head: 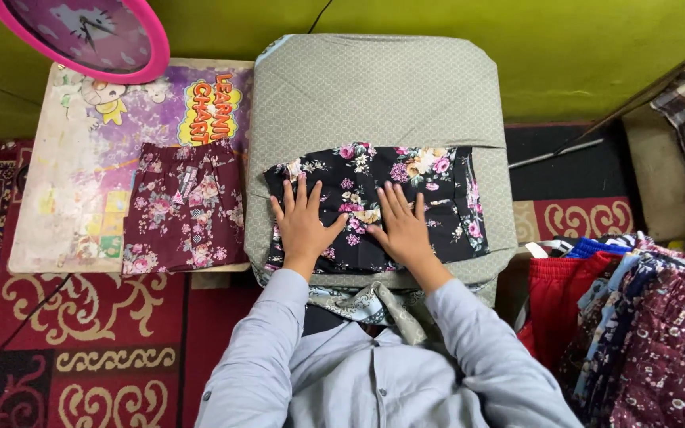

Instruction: Folding floral patterned pants and stacking them onto a pile.

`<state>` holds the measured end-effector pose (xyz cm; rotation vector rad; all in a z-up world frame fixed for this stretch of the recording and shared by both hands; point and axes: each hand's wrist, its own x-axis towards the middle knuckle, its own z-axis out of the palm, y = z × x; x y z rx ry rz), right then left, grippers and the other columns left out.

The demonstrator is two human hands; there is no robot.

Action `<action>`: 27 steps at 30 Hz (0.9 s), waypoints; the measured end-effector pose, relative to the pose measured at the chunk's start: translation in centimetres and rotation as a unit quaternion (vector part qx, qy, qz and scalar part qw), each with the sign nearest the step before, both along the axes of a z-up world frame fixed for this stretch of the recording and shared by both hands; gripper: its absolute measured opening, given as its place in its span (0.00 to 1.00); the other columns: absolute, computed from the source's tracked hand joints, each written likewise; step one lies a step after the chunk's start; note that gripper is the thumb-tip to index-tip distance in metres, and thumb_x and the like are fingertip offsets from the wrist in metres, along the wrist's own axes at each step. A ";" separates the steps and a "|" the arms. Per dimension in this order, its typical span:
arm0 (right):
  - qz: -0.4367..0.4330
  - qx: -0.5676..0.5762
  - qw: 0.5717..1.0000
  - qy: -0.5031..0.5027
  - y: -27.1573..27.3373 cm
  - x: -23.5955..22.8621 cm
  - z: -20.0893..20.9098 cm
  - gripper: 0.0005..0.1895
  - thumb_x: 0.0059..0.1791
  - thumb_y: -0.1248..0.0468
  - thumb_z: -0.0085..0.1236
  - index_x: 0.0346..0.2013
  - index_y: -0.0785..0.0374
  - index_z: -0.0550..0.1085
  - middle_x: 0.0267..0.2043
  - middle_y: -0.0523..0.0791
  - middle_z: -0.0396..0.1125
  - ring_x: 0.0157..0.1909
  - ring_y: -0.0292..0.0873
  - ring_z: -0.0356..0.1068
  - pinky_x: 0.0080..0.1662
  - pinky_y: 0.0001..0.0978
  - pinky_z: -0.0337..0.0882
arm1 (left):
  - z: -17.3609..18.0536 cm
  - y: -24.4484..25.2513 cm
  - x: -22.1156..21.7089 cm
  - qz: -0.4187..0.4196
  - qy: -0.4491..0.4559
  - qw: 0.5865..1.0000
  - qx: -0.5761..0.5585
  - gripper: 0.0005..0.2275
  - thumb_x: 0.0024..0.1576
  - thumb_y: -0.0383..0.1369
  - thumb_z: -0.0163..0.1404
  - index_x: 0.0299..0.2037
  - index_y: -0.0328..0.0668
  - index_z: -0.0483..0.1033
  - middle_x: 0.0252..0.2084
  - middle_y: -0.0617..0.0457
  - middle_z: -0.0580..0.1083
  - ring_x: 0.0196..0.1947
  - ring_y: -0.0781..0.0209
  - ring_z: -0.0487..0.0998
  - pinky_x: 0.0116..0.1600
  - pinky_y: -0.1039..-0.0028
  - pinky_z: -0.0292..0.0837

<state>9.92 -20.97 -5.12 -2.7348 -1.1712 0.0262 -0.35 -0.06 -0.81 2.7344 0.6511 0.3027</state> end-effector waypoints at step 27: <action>0.159 0.232 0.947 0.157 6.6 -4.2 -1.9 0.16 0.57 0.56 0.45 0.55 0.55 0.76 0.62 0.45 0.70 0.78 0.43 0.51 0.72 0.65 0.21 | -8.3 3.7 -0.4 0.063 -0.454 0.857 -0.235 0.36 0.58 0.56 0.40 0.68 0.35 0.55 0.71 0.38 0.48 0.73 0.38 0.51 0.74 0.56 0.50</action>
